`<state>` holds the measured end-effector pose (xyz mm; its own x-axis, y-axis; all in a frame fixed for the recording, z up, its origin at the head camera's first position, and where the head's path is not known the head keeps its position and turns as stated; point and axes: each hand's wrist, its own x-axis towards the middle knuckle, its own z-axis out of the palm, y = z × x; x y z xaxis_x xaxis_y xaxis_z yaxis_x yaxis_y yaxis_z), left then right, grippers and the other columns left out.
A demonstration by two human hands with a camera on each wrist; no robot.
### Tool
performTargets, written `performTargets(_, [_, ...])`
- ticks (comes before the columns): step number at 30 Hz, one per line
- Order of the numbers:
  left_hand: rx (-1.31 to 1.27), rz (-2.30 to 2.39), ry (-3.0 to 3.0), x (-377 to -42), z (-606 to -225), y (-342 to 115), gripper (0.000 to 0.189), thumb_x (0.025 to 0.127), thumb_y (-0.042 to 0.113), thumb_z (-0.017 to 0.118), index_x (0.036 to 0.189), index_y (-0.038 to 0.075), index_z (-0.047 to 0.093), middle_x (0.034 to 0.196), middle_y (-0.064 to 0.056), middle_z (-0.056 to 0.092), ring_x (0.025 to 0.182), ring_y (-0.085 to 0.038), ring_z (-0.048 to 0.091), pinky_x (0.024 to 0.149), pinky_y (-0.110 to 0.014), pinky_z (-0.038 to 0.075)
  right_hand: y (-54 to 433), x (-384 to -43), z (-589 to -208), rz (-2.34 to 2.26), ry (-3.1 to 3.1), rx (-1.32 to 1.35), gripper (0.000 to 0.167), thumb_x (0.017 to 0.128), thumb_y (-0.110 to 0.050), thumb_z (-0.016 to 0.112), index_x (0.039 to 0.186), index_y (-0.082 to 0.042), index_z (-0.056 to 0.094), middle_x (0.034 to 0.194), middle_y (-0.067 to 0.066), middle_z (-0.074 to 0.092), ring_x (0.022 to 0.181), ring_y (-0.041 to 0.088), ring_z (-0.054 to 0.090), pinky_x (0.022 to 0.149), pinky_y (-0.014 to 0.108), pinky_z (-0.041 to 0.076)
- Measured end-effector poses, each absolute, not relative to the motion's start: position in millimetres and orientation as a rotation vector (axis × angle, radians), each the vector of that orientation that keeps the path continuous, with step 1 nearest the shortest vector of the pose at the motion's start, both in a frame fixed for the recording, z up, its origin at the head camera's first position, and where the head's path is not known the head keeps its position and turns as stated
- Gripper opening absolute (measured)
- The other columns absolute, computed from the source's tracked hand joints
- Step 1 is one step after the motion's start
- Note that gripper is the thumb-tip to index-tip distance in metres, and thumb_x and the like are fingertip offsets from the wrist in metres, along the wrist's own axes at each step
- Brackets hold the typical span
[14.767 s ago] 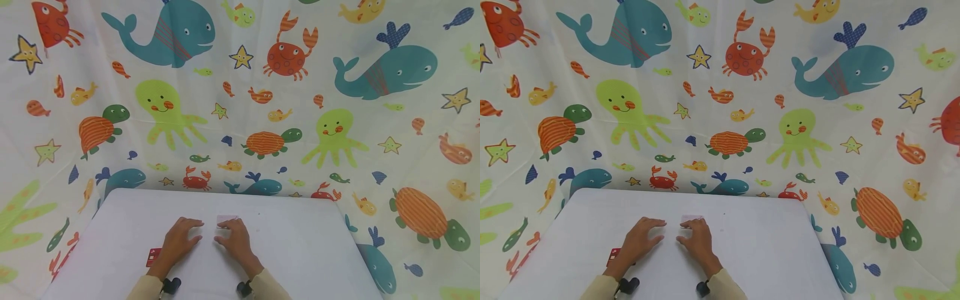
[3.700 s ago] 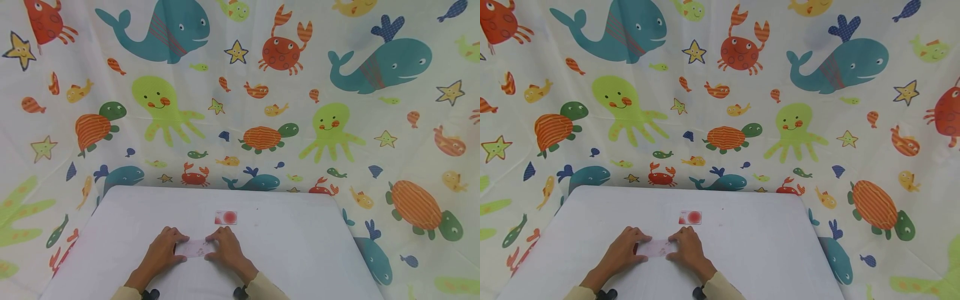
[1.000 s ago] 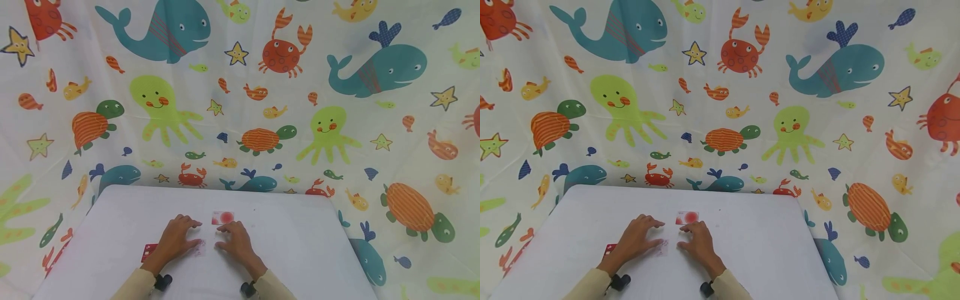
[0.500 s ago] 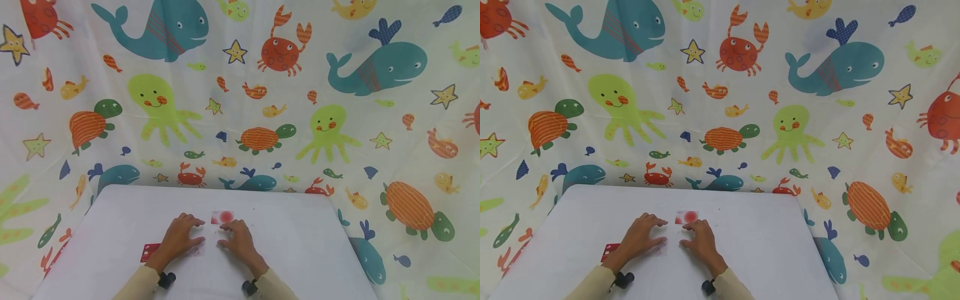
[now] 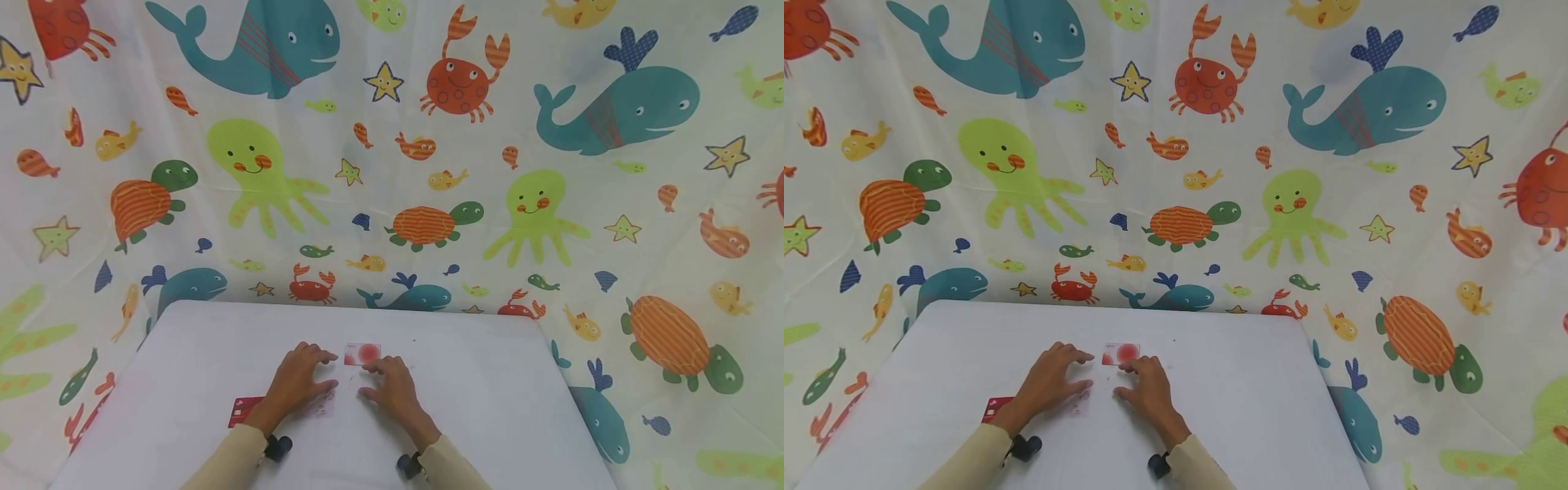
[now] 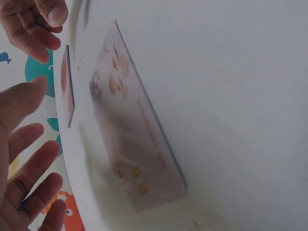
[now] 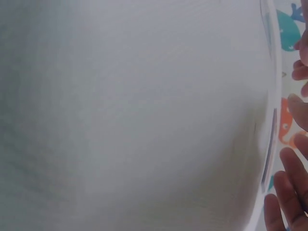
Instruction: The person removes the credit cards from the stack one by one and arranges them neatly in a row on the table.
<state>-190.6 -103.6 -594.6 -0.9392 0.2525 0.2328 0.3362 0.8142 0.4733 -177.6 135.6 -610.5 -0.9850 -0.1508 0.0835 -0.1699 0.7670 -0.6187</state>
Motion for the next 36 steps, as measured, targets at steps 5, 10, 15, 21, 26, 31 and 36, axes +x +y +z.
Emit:
performTargets(5, [-0.461, -0.783, -2.854, -193.0, -596.3, -102.2, 0.050, 0.076, 0.037, 0.097, 0.120, 0.024, 0.080, 0.105, 0.004, 0.075, 0.105, -0.019, 0.064, 0.096, -0.047, 0.060, 137.2, -176.7, -610.0, 1.044, -2.927, 0.247, 0.039, 0.086, -0.034, 0.091, 0.122, -0.032, 0.075, 0.112, -0.014, 0.072, 0.101, 0.005, 0.056, 0.095, 0.030, 0.058])
performTargets(10, [-0.451, -0.794, -2.865, -192.1, -596.7, -102.9, 0.049, 0.076, 0.037, 0.097, 0.120, 0.023, 0.080, 0.105, 0.003, 0.075, 0.106, -0.020, 0.065, 0.097, -0.048, 0.060, 138.3, -176.8, -608.1, 1.029, -2.938, 0.236, 0.039, 0.086, -0.034, 0.091, 0.122, -0.031, 0.075, 0.111, -0.014, 0.071, 0.101, 0.005, 0.057, 0.095, 0.031, 0.057])
performTargets(15, [-0.440, -0.814, -2.863, -192.0, -596.2, -103.6, 0.049, 0.076, 0.035, 0.096, 0.120, 0.022, 0.080, 0.106, 0.002, 0.075, 0.108, -0.021, 0.065, 0.098, -0.050, 0.060, 140.1, -177.5, -606.9, 1.019, -2.937, 0.250, 0.039, 0.087, -0.034, 0.090, 0.123, -0.029, 0.074, 0.112, -0.012, 0.071, 0.102, 0.007, 0.058, 0.094, 0.031, 0.057])
performTargets(21, [-0.443, -0.814, -2.860, -194.2, -597.2, -102.4, 0.049, 0.077, 0.035, 0.096, 0.121, 0.022, 0.079, 0.108, 0.001, 0.076, 0.109, -0.022, 0.065, 0.099, -0.051, 0.060, 141.1, -178.3, -608.2, 1.043, -2.929, 0.241, 0.039, 0.088, -0.033, 0.090, 0.123, -0.028, 0.074, 0.113, -0.011, 0.072, 0.103, 0.008, 0.060, 0.096, 0.035, 0.058])
performTargets(26, [-0.452, -0.823, -2.862, -197.2, -598.0, -100.2, 0.049, 0.077, 0.035, 0.096, 0.121, 0.022, 0.079, 0.107, 0.003, 0.076, 0.107, -0.020, 0.065, 0.097, -0.049, 0.060, 142.3, -178.7, -609.0, 1.040, -2.932, 0.228, 0.040, 0.087, -0.033, 0.090, 0.123, -0.027, 0.075, 0.113, -0.011, 0.073, 0.103, 0.009, 0.060, 0.099, 0.037, 0.058])
performTargets(31, [-0.451, -0.836, -2.866, -198.3, -597.4, -98.1, 0.049, 0.077, 0.034, 0.096, 0.120, 0.022, 0.079, 0.106, 0.003, 0.076, 0.106, -0.019, 0.064, 0.097, -0.048, 0.060, 143.4, -178.2, -609.3, 1.037, -2.937, 0.217, 0.040, 0.087, -0.035, 0.090, 0.123, -0.025, 0.075, 0.111, -0.010, 0.073, 0.101, 0.008, 0.060, 0.099, 0.036, 0.059])
performTargets(36, [-0.457, -0.830, -2.854, -197.8, -595.7, -97.5, 0.049, 0.076, 0.033, 0.097, 0.120, 0.021, 0.080, 0.106, 0.002, 0.077, 0.105, -0.020, 0.065, 0.096, -0.048, 0.061, 144.6, -178.3, -609.2, 1.041, -2.926, 0.226, 0.040, 0.087, -0.033, 0.090, 0.122, -0.023, 0.075, 0.109, -0.008, 0.072, 0.100, 0.009, 0.060, 0.096, 0.035, 0.059])
